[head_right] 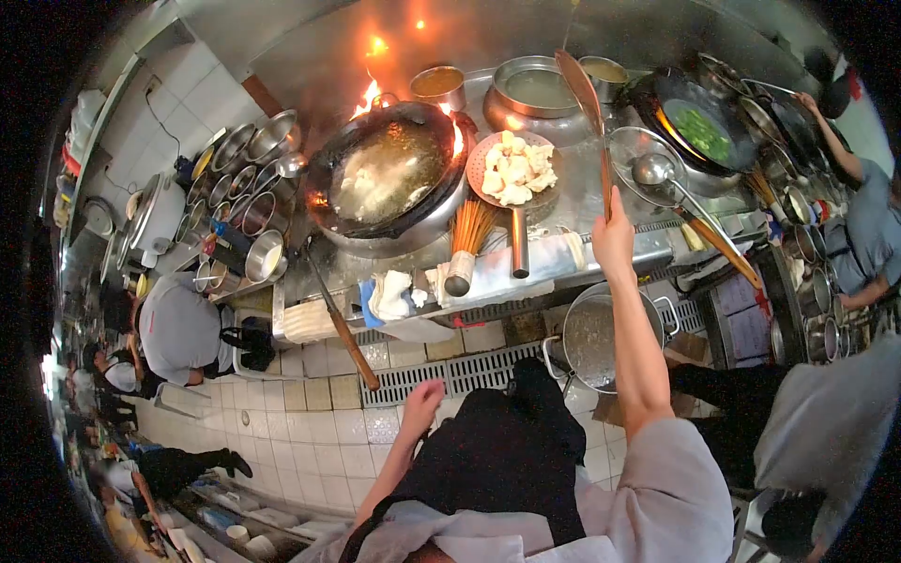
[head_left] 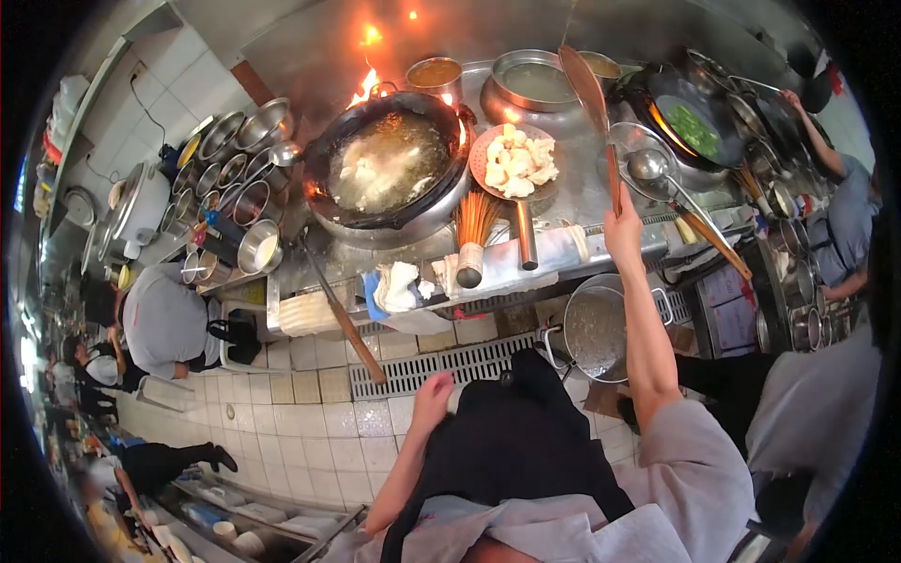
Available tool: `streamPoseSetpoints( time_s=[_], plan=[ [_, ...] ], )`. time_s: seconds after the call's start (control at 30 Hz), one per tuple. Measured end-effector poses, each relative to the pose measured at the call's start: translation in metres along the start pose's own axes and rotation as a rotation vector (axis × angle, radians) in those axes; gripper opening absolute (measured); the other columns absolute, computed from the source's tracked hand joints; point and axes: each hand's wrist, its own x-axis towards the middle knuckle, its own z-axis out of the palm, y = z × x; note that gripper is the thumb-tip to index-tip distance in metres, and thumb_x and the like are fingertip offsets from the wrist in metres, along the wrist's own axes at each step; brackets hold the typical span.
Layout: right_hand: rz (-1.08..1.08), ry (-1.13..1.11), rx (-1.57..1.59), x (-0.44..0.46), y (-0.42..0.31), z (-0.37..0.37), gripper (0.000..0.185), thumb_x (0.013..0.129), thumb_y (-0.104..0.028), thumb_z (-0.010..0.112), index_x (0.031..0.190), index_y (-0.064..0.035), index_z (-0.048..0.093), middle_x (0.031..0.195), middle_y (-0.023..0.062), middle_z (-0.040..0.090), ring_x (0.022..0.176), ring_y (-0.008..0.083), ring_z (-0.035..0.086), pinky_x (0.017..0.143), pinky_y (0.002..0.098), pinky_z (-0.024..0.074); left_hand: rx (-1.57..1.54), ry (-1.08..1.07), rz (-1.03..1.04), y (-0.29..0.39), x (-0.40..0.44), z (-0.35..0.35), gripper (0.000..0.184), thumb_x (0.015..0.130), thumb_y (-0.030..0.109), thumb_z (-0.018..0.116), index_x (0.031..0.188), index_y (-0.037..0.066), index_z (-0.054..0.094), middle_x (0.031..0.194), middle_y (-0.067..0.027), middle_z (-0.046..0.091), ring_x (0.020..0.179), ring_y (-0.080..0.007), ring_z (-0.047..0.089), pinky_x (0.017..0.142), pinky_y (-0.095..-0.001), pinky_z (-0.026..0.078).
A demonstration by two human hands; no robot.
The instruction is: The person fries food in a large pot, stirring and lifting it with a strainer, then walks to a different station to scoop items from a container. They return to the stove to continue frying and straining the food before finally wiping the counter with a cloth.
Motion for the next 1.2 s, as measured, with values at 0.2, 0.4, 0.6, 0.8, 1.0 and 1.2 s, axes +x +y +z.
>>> streamPoseSetpoints(
  time_s=[0.2, 0.4, 0.6, 0.8, 1.0, 1.2],
  plan=[
    [0.393, -0.417, 0.566, -0.007, -0.064, 0.007, 0.055, 0.078, -0.001, 0.053, 0.130, 0.0015, 0.036, 0.115, 0.0143, 0.055, 0.097, 0.0175, 0.055, 0.081, 0.0246, 0.0421, 0.029, -0.200, 0.153, 0.094, 0.046, 0.043, 0.031, 0.083, 0.010, 0.053, 0.113, 0.002, 0.053, 0.101, -0.0124, 0.061, 0.093, -0.0182, 0.058, 0.081, -0.0292, 0.045],
    [0.023, -0.412, 0.656, 0.001, -0.088, 0.097, 0.052, 0.079, -0.003, 0.051, 0.130, -0.0011, 0.039, 0.088, 0.0049, 0.055, 0.066, 0.0072, 0.047, 0.056, 0.0204, 0.0389, -0.022, -0.274, 0.046, 0.066, 0.029, 0.043, 0.030, 0.084, 0.008, 0.053, 0.113, 0.002, 0.053, 0.102, -0.0082, 0.059, 0.091, -0.0135, 0.055, 0.079, -0.0260, 0.044],
    [0.271, -0.655, 0.719, -0.006, -0.124, 0.134, 0.042, 0.081, -0.003, 0.046, 0.122, -0.0075, 0.044, 0.079, 0.0056, 0.052, 0.055, 0.0097, 0.044, 0.045, 0.0240, 0.0355, -0.191, -0.171, -0.022, 0.046, 0.012, 0.031, 0.032, 0.082, 0.006, 0.054, 0.114, 0.003, 0.053, 0.098, -0.0078, 0.059, 0.087, -0.0120, 0.056, 0.078, -0.0244, 0.045],
    [1.003, -1.003, 1.102, -0.022, -0.166, 0.132, 0.018, 0.086, -0.005, 0.042, 0.101, -0.0145, 0.041, 0.066, 0.0029, 0.042, 0.040, 0.0063, 0.027, 0.033, 0.0225, 0.0181, -0.391, -0.074, -0.180, 0.013, -0.018, 0.014, 0.032, 0.082, 0.007, 0.054, 0.115, 0.006, 0.053, 0.101, -0.0049, 0.059, 0.085, -0.0095, 0.055, 0.071, -0.0218, 0.045],
    [1.308, -1.114, 1.334, -0.041, -0.185, 0.180, 0.004, 0.089, -0.013, 0.041, 0.088, -0.0133, 0.037, 0.064, 0.0010, 0.040, 0.039, 0.0044, 0.025, 0.030, 0.0184, 0.0143, -0.494, -0.045, -0.275, -0.005, -0.046, -0.004, 0.032, 0.085, 0.009, 0.053, 0.117, 0.006, 0.052, 0.106, -0.0067, 0.058, 0.091, -0.0125, 0.057, 0.077, -0.0254, 0.047],
    [1.411, -1.239, 1.469, -0.033, -0.180, 0.233, 0.015, 0.091, -0.019, 0.040, 0.081, -0.0095, 0.035, 0.057, -0.0008, 0.037, 0.036, 0.0048, 0.024, 0.027, 0.0187, 0.0172, -0.521, 0.012, -0.248, -0.006, -0.070, -0.024, 0.031, 0.086, 0.011, 0.052, 0.116, 0.006, 0.053, 0.104, -0.0058, 0.059, 0.086, -0.0104, 0.057, 0.072, -0.0232, 0.047]
  ],
)
